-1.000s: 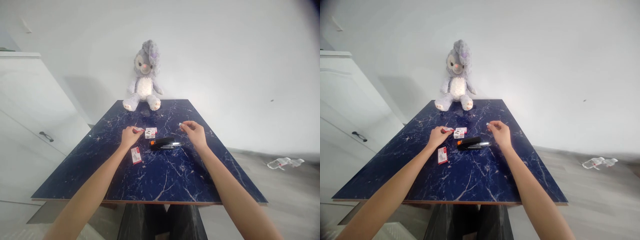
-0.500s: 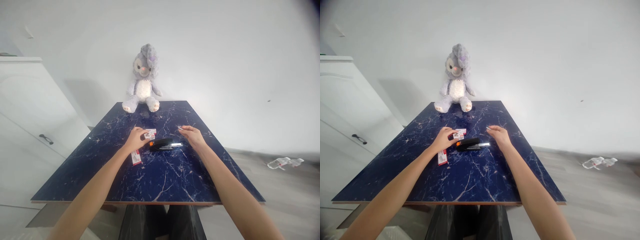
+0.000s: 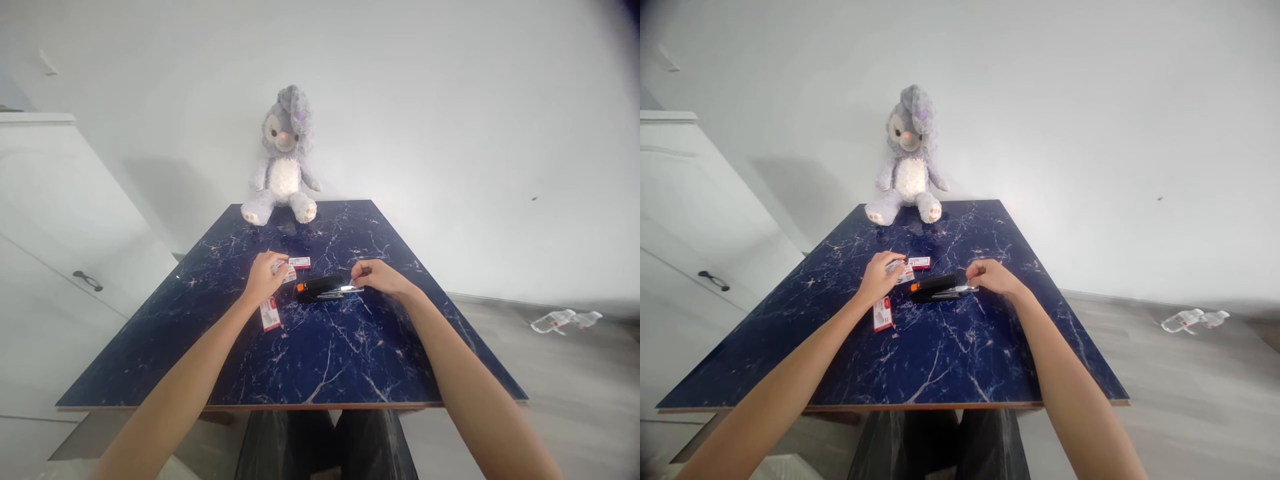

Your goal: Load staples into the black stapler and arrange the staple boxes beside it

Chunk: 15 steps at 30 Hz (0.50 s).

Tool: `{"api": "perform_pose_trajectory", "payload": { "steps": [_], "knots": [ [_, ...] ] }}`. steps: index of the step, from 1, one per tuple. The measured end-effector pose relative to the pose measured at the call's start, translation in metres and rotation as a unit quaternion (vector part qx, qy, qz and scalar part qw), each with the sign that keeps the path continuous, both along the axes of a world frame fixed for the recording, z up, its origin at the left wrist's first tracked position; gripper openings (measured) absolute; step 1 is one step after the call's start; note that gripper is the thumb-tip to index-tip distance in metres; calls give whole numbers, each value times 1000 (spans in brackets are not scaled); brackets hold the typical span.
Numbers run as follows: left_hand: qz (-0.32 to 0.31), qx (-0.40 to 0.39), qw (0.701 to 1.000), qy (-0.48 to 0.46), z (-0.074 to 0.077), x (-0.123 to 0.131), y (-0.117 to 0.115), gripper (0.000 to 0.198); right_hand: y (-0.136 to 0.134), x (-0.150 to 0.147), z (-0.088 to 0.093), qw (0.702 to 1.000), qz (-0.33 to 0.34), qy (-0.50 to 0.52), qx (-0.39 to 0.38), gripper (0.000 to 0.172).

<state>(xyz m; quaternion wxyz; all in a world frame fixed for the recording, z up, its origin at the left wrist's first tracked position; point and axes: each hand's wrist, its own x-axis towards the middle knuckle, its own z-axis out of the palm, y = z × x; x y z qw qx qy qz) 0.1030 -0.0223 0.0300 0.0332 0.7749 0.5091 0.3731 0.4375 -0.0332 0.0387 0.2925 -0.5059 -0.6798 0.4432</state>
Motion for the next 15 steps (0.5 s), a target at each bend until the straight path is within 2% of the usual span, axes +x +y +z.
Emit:
{"api": "perform_pose_trajectory", "payload": {
  "steps": [3,5,8,11,13,15],
  "knots": [
    [3,2,1000,-10,0,-2,2,19,1,8,5,997,-18,-51,52,18],
    [-7,-4,1000,-15,2,-4,1,19,2,15,4,991,14,-112,77,32],
    [-79,-33,996,-5,8,0,-6,24,3,21,0,978,73,-163,113,45],
    [-178,-82,980,43,11,10,-18,42,3,16,-4,974,93,-152,137,39],
    [-198,-114,970,78,11,18,-23,56,2,11,-4,973,92,-151,147,32],
    [-188,-136,968,98,11,23,-25,62,2,7,-3,970,87,-159,160,25]
  ]
}}
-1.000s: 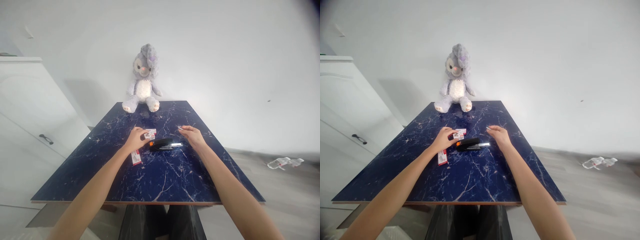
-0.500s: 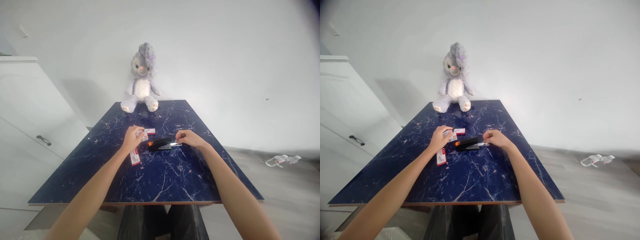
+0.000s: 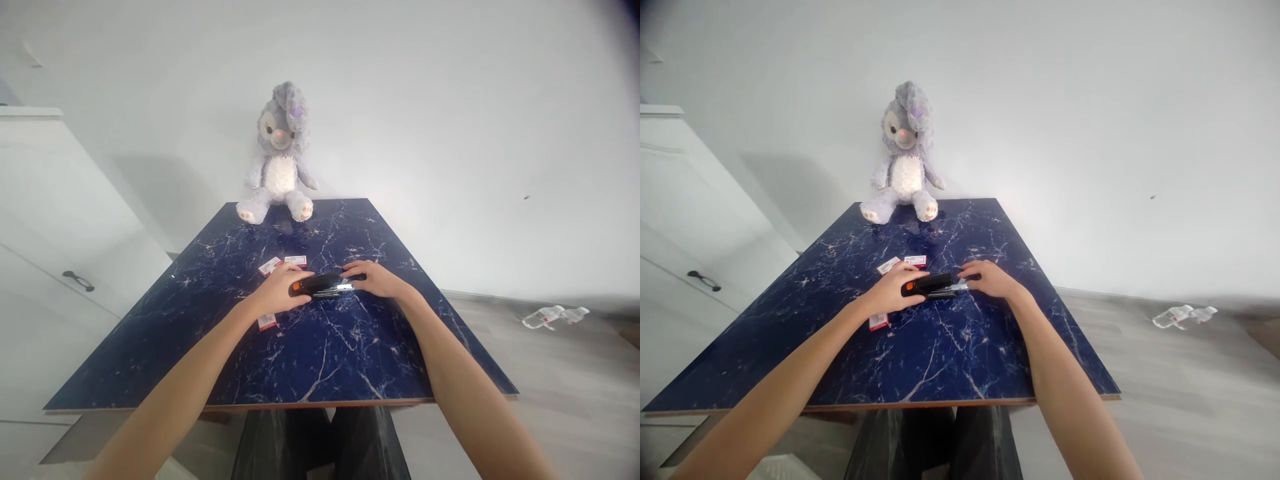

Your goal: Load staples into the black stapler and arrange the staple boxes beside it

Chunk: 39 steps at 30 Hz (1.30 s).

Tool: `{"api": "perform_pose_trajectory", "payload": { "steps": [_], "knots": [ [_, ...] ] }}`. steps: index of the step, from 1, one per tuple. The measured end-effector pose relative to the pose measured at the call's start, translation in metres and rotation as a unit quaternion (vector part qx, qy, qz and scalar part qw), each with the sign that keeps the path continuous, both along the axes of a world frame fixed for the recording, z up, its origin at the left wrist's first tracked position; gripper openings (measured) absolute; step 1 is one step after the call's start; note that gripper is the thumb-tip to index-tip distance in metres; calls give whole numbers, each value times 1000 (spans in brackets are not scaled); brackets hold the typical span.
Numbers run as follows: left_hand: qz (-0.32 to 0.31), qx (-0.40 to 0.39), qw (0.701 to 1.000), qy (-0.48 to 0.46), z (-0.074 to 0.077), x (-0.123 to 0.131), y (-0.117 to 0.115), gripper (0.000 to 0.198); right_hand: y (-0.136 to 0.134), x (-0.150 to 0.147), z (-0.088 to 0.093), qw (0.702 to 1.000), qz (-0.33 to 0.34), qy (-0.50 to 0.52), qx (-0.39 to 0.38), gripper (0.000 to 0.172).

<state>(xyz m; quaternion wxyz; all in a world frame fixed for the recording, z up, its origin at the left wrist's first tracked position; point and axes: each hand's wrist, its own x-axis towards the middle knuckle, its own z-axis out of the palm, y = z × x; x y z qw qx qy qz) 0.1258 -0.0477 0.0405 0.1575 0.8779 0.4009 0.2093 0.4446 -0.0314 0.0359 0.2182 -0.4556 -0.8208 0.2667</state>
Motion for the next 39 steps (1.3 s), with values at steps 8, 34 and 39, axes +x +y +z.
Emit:
{"api": "perform_pose_trajectory", "payload": {
  "steps": [8,34,39],
  "knots": [
    [34,11,999,28,6,-12,9,48,1,-5,-10,993,-107,40,23,17],
    [33,14,999,27,5,-10,6,43,-16,-19,15,996,-46,59,-55,11],
    [29,16,999,20,3,-10,7,42,-18,-29,10,997,-39,60,-43,12]
  ]
}}
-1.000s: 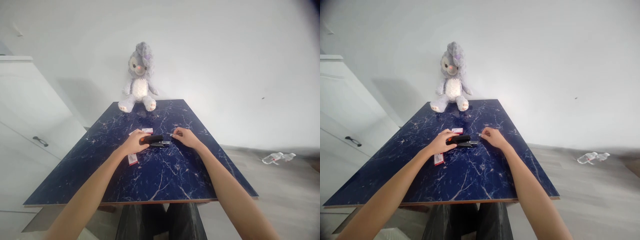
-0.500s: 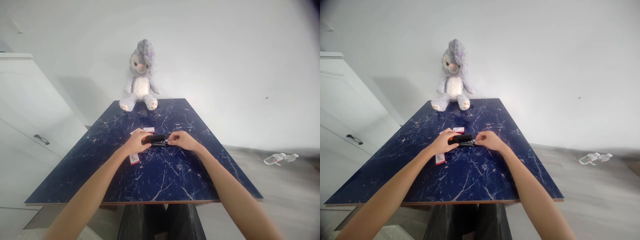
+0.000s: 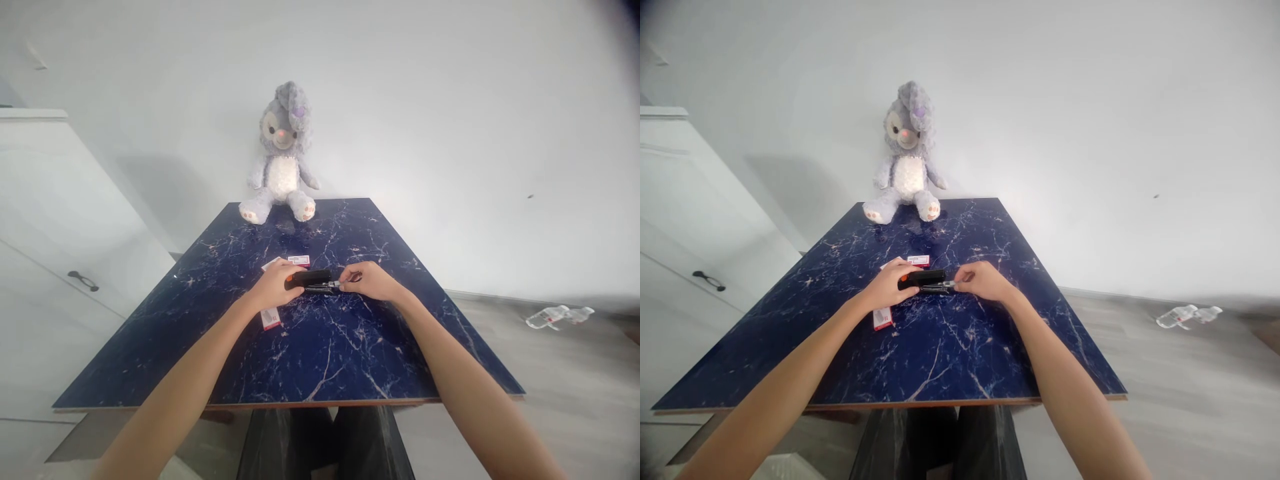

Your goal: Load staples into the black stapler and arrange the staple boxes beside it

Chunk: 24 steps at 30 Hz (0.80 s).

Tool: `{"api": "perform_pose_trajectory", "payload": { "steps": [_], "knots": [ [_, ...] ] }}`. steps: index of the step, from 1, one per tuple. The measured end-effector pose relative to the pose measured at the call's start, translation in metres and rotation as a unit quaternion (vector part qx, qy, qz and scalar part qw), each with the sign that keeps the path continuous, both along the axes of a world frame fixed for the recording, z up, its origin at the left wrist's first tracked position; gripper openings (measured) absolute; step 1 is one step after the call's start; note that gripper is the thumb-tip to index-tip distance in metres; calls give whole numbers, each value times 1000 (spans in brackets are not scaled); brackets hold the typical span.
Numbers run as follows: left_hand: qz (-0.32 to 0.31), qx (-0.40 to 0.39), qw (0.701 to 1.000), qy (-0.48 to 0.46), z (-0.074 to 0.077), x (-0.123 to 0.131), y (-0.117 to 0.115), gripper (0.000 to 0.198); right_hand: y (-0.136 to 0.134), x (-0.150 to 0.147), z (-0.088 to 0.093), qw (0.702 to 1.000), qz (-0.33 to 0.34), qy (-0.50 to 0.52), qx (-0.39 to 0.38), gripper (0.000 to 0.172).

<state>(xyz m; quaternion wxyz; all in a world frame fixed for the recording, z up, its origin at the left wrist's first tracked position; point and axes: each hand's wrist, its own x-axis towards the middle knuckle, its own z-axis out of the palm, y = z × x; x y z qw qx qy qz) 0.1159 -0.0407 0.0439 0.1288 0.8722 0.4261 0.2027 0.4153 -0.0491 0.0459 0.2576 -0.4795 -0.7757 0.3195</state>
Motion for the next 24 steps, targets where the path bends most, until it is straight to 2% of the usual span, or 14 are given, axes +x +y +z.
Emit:
{"api": "perform_pose_trajectory", "payload": {
  "steps": [11,16,21,24],
  "knots": [
    [-7,10,1000,-1,0,1,-1,39,-1,-4,0,997,-24,-61,50,9],
    [4,-16,1000,3,3,-1,-1,45,-4,-3,7,996,-10,-75,52,10],
    [34,-39,999,4,2,-5,2,58,-5,4,12,982,-138,-119,49,24],
    [41,-53,998,5,1,-5,2,59,-7,-1,9,979,-154,-125,37,30]
  ]
}}
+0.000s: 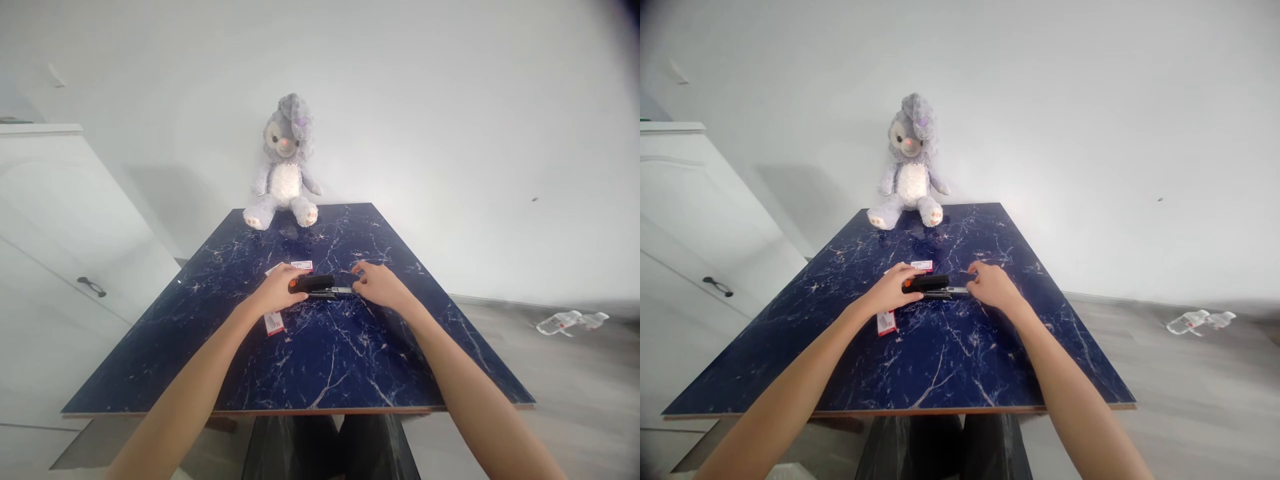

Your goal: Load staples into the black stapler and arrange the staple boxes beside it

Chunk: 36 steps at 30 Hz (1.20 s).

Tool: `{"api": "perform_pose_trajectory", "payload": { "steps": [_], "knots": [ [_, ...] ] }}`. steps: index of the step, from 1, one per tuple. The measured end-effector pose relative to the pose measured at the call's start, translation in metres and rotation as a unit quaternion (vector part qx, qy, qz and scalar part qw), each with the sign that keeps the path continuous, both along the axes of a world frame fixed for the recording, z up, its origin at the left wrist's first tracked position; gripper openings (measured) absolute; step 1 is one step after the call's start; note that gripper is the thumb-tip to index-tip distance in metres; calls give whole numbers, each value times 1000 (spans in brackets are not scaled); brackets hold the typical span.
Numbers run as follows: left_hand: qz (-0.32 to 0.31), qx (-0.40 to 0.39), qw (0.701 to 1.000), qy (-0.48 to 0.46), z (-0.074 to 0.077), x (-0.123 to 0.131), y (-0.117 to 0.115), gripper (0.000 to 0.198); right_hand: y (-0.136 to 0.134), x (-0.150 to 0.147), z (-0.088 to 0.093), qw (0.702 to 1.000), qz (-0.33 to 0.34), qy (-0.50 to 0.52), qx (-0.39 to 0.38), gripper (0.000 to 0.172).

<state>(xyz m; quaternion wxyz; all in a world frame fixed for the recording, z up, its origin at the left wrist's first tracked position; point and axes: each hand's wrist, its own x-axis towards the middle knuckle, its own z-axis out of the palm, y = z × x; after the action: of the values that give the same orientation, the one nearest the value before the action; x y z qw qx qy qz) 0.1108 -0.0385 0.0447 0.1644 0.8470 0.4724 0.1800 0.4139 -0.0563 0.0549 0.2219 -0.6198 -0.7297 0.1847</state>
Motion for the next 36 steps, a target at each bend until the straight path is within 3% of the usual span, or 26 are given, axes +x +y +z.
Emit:
{"api": "perform_pose_trajectory", "payload": {
  "steps": [4,9,13,16,18,20,22,24,27,29,31,34,36],
  "knots": [
    [5,-6,1000,-4,0,0,0,60,-8,-14,1,999,22,32,-22,33],
    [5,-9,1000,-10,-1,2,-1,59,-17,-27,9,981,56,138,-126,42],
    [-1,9,1000,-16,-3,3,1,59,-21,-28,14,940,80,257,-207,58],
    [-4,36,999,-15,-4,4,3,58,-22,-26,17,890,100,360,-261,71],
    [0,62,998,-3,-4,6,3,59,-23,-27,16,853,126,423,-278,81],
    [9,96,995,9,-5,11,0,63,-22,-33,10,839,143,448,-273,88],
    [10,135,991,13,-5,21,-8,71,-21,-40,1,869,132,411,-242,88],
    [-9,163,987,12,-5,34,-19,74,-20,-47,-8,924,103,328,-165,82],
    [-60,172,983,9,0,47,-31,56,-16,-50,-20,975,61,214,-29,72],
    [-47,179,983,2,5,45,-30,39,-12,-46,-24,981,39,188,12,70],
    [22,188,982,-2,10,32,-21,34,-8,-40,-26,982,19,187,21,70],
    [115,169,978,32,11,3,-1,38,-2,-34,-27,982,10,188,13,68],
    [104,127,984,65,8,-12,9,44,-1,-32,-27,983,14,183,9,66]
  ]
}}
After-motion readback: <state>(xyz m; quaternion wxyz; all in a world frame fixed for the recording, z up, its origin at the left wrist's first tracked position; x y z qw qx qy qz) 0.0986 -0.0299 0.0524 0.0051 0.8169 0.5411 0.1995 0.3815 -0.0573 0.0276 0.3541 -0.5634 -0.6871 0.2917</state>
